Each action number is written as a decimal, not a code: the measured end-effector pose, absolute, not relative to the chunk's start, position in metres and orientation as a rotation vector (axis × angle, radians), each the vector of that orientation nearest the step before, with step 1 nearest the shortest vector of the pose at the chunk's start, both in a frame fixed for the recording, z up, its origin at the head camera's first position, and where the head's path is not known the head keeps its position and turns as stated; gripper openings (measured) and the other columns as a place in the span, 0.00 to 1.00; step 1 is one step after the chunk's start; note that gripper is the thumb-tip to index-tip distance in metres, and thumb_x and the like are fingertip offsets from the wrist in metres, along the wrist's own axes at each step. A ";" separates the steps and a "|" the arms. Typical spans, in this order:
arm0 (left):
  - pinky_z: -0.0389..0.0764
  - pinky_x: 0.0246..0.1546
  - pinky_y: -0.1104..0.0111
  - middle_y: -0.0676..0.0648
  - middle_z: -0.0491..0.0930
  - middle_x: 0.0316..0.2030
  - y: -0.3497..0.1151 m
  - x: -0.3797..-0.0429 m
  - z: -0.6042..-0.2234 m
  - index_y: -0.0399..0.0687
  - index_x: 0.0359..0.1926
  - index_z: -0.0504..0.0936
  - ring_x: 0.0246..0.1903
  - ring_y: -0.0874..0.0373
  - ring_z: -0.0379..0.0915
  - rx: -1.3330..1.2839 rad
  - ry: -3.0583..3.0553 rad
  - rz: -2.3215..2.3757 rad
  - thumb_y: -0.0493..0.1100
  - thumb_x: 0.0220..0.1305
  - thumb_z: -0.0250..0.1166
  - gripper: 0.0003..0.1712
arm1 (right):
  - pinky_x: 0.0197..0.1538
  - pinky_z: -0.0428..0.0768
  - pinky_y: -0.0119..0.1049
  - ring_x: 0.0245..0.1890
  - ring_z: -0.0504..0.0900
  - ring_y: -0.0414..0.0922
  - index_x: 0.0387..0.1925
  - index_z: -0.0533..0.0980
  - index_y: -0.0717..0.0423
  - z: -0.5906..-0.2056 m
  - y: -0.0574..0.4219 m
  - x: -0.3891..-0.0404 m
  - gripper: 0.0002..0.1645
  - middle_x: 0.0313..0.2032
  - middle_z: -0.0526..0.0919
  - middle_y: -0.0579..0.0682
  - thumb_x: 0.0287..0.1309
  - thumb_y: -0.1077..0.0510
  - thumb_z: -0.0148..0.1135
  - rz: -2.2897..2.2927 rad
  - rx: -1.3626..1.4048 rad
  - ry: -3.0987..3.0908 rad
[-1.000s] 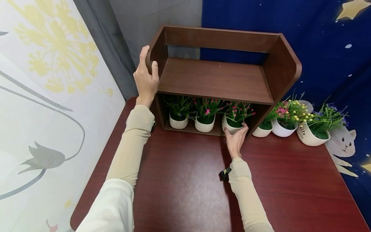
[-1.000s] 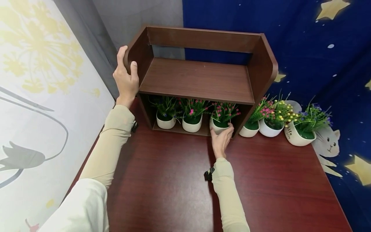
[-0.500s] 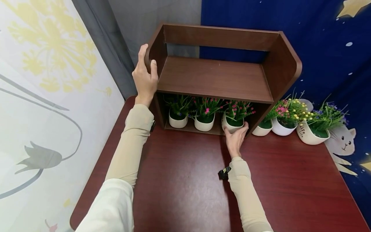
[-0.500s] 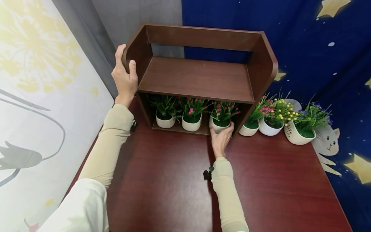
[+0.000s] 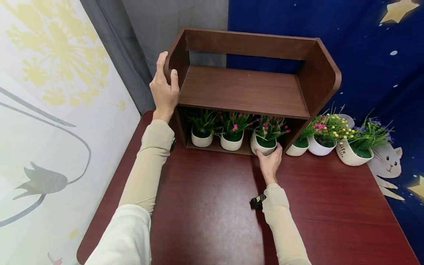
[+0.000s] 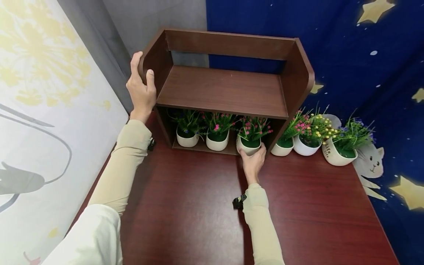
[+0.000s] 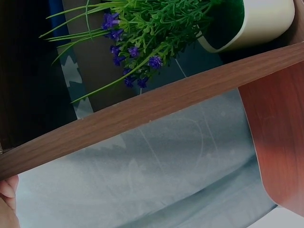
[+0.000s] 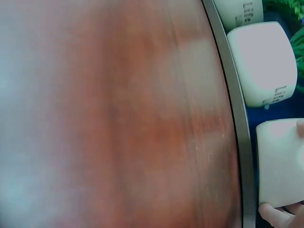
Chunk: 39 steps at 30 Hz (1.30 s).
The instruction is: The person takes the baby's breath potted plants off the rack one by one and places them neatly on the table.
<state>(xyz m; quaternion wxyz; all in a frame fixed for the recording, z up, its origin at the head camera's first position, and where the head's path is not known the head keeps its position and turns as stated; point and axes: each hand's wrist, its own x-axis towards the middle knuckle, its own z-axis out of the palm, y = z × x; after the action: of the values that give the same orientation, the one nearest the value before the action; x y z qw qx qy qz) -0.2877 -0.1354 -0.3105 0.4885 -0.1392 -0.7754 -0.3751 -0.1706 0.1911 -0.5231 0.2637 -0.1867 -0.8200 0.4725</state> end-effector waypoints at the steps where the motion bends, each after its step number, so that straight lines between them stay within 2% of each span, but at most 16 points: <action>1: 0.76 0.34 0.60 0.58 0.69 0.60 -0.136 -0.288 -0.311 0.48 0.64 0.68 0.40 0.52 0.77 -0.340 -1.884 -0.911 0.48 0.67 0.48 0.25 | 0.58 0.63 0.44 0.56 0.67 0.53 0.60 0.62 0.62 -0.523 0.191 -0.167 0.49 0.55 0.70 0.59 0.38 0.52 0.75 1.291 -0.500 -2.220; 5: 0.75 0.33 0.60 0.58 0.69 0.61 -0.140 -0.288 -0.312 0.48 0.64 0.67 0.37 0.50 0.77 -0.343 -1.884 -0.899 0.48 0.67 0.48 0.25 | 0.54 0.66 0.44 0.53 0.70 0.51 0.60 0.62 0.60 -0.519 0.188 -0.154 0.48 0.53 0.71 0.58 0.38 0.53 0.76 1.329 -0.470 -2.239; 11: 0.75 0.35 0.58 0.59 0.68 0.61 -0.145 -0.290 -0.309 0.51 0.64 0.67 0.38 0.46 0.76 -0.320 -1.869 -0.904 0.49 0.67 0.48 0.25 | 0.46 0.70 0.43 0.45 0.73 0.51 0.61 0.62 0.59 -0.508 0.192 -0.137 0.49 0.50 0.72 0.58 0.37 0.51 0.77 1.311 -0.346 -2.316; 13: 0.74 0.32 0.58 0.59 0.68 0.61 -0.143 -0.291 -0.309 0.51 0.64 0.67 0.35 0.46 0.76 -0.331 -1.875 -0.900 0.49 0.67 0.48 0.25 | 0.46 0.71 0.44 0.45 0.74 0.50 0.60 0.63 0.60 -0.504 0.200 -0.127 0.49 0.50 0.72 0.58 0.37 0.52 0.77 1.319 -0.335 -2.324; 15: 0.70 0.25 0.58 0.59 0.68 0.61 -0.141 -0.291 -0.310 0.51 0.64 0.68 0.28 0.45 0.73 -0.335 -1.876 -0.889 0.49 0.67 0.48 0.25 | 0.45 0.73 0.45 0.45 0.75 0.50 0.60 0.62 0.60 -0.500 0.208 -0.115 0.49 0.49 0.72 0.59 0.37 0.55 0.78 1.342 -0.329 -2.337; 20: 0.59 0.18 0.60 0.60 0.71 0.58 -0.140 -0.294 -0.312 0.52 0.63 0.69 0.15 0.48 0.59 -0.307 -1.852 -0.858 0.50 0.66 0.47 0.25 | 0.46 0.75 0.41 0.50 0.74 0.51 0.62 0.60 0.61 -0.496 0.224 -0.088 0.50 0.54 0.70 0.59 0.37 0.60 0.77 1.402 -0.287 -2.382; 25: 0.58 0.17 0.61 0.60 0.71 0.58 -0.141 -0.296 -0.312 0.50 0.64 0.69 0.14 0.49 0.58 -0.320 -1.862 -0.847 0.49 0.67 0.47 0.26 | 0.47 0.75 0.39 0.53 0.73 0.53 0.62 0.61 0.62 -0.495 0.231 -0.069 0.51 0.56 0.69 0.59 0.35 0.62 0.78 1.414 -0.274 -2.358; 32: 0.61 0.18 0.59 0.59 0.69 0.60 -0.143 -0.296 -0.313 0.50 0.64 0.67 0.14 0.49 0.58 -0.338 -1.886 -0.851 0.48 0.68 0.47 0.25 | 0.49 0.73 0.48 0.53 0.73 0.52 0.64 0.60 0.60 -0.485 0.242 -0.049 0.52 0.56 0.70 0.57 0.36 0.61 0.78 1.365 -0.333 -2.358; 34: 0.60 0.17 0.59 0.58 0.69 0.60 -0.144 -0.295 -0.312 0.50 0.65 0.67 0.13 0.49 0.55 -0.335 -1.889 -0.843 0.48 0.68 0.47 0.25 | 0.48 0.73 0.46 0.53 0.72 0.52 0.64 0.59 0.59 -0.484 0.249 -0.043 0.53 0.57 0.70 0.58 0.36 0.60 0.78 1.350 -0.348 -2.357; 36: 0.61 0.17 0.59 0.58 0.70 0.60 -0.143 -0.295 -0.311 0.49 0.65 0.67 0.12 0.50 0.54 -0.334 -1.892 -0.838 0.49 0.68 0.47 0.25 | 0.48 0.75 0.39 0.53 0.72 0.50 0.64 0.60 0.60 -0.486 0.259 -0.037 0.51 0.57 0.69 0.58 0.37 0.63 0.77 1.417 -0.326 -2.296; 39: 0.61 0.18 0.59 0.58 0.70 0.59 -0.142 -0.296 -0.311 0.49 0.65 0.67 0.12 0.50 0.55 -0.332 -1.891 -0.841 0.49 0.68 0.47 0.26 | 0.44 0.74 0.25 0.49 0.74 0.41 0.64 0.59 0.61 -0.484 0.272 -0.028 0.51 0.54 0.70 0.58 0.37 0.67 0.75 1.436 -0.328 -2.257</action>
<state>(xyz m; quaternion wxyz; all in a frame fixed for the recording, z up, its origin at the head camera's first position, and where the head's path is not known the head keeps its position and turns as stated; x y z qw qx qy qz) -0.2955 -0.1420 -0.3106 0.4992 -0.1371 -0.7819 -0.3475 -0.0278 0.2717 -0.4840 0.2211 -0.1186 -0.8167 0.5197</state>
